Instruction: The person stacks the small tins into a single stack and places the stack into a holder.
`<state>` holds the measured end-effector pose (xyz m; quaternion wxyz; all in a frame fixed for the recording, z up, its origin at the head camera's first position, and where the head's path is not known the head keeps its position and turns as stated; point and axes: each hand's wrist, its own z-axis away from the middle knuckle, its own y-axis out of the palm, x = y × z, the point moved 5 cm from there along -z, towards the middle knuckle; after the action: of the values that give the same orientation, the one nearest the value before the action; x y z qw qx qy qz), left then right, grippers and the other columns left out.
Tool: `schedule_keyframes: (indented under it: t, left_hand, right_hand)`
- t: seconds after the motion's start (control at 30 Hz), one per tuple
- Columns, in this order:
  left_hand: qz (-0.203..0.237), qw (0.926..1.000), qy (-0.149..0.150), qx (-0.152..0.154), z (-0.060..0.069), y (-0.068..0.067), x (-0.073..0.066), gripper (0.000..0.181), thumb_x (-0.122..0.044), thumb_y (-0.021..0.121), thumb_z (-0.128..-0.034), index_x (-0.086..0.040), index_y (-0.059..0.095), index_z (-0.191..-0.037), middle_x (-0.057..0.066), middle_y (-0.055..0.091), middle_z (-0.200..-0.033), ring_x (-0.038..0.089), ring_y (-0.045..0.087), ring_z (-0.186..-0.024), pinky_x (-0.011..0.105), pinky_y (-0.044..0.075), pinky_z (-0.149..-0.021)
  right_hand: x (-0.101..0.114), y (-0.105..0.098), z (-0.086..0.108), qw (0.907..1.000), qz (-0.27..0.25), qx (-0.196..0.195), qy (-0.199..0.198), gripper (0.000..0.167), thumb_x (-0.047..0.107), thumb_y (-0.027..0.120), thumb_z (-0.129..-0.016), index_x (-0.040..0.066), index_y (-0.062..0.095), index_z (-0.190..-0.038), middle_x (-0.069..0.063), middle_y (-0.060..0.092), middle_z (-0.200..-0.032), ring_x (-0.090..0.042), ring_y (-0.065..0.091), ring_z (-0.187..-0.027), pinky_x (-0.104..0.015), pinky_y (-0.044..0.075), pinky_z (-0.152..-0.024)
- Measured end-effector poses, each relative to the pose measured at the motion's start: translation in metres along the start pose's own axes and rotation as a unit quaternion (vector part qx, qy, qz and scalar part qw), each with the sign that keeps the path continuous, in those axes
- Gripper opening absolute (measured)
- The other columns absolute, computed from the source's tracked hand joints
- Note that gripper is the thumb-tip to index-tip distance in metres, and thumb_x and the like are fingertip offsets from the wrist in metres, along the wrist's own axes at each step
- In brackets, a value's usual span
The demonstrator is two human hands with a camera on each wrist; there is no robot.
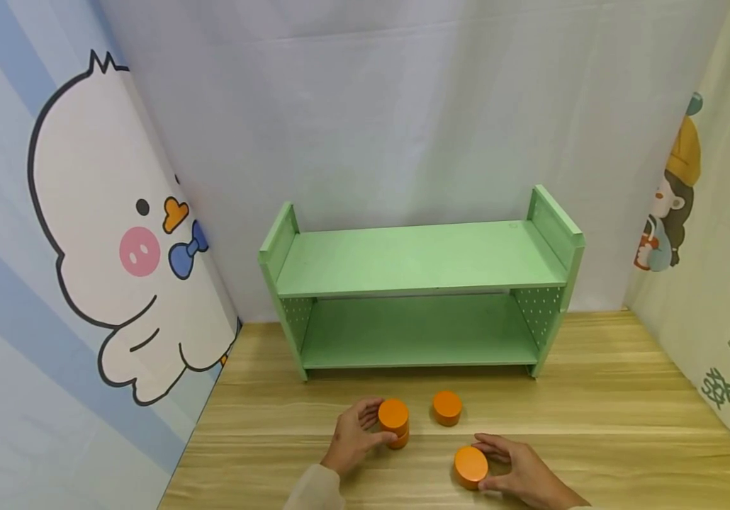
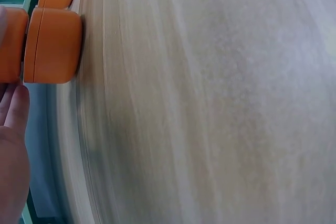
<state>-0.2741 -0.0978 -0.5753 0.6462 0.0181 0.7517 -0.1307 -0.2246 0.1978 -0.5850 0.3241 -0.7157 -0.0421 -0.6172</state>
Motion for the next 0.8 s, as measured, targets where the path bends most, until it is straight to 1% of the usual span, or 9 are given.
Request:
schedule_keyframes:
  t: [0.27, 0.5, 0.63, 0.8]
  left_hand:
    - [0.006, 0.9998, -0.017, -0.008, 0.0012, -0.0004, 0.0005, 0.062, -0.001, 0.087, -0.0735, 0.007, 0.059, -0.128, 0.022, 0.062, -0.128, 0.036, 0.060, -0.119, 0.034, 0.054, -0.098]
    - [0.008, 0.9995, -0.030, -0.012, 0.0014, -0.0009, 0.0034, 0.061, -0.004, 0.088, -0.0732, 0.007, 0.060, -0.126, 0.021, 0.063, -0.127, 0.036, 0.061, -0.118, 0.034, 0.055, -0.098]
    - [0.004, 0.9994, -0.031, -0.014, 0.0013, -0.0010, 0.0036, 0.060, -0.005, 0.088, -0.0731, 0.007, 0.061, -0.125, 0.021, 0.063, -0.126, 0.036, 0.061, -0.117, 0.033, 0.055, -0.097]
    - [0.006, 0.9995, -0.028, -0.016, 0.0004, -0.0006, 0.0066, 0.060, 0.000, 0.087, -0.0726, 0.008, 0.060, -0.126, 0.023, 0.063, -0.126, 0.037, 0.061, -0.117, 0.033, 0.055, -0.097]
  right_hand:
    - [-0.0012, 0.0004, -0.0004, 0.9999, 0.011, -0.006, 0.009, 0.078, 0.026, 0.084, -0.081, -0.014, 0.048, -0.138, -0.027, 0.058, -0.133, -0.016, 0.063, -0.116, -0.017, 0.051, -0.094]
    - [-0.0025, 0.0004, -0.0006, 0.9996, 0.008, -0.016, 0.021, 0.078, 0.027, 0.085, -0.081, -0.013, 0.049, -0.137, -0.027, 0.058, -0.133, -0.020, 0.064, -0.114, -0.018, 0.052, -0.093]
    - [-0.0020, 0.0005, -0.0009, 0.9995, 0.005, -0.020, 0.024, 0.078, 0.028, 0.085, -0.081, -0.013, 0.049, -0.137, -0.027, 0.058, -0.134, -0.023, 0.064, -0.114, -0.027, 0.055, -0.094]
    - [0.0002, 0.0005, -0.0024, 0.9995, 0.004, -0.024, 0.020, 0.076, 0.026, 0.084, -0.082, -0.014, 0.049, -0.136, -0.030, 0.056, -0.134, -0.033, 0.062, -0.115, -0.039, 0.055, -0.095]
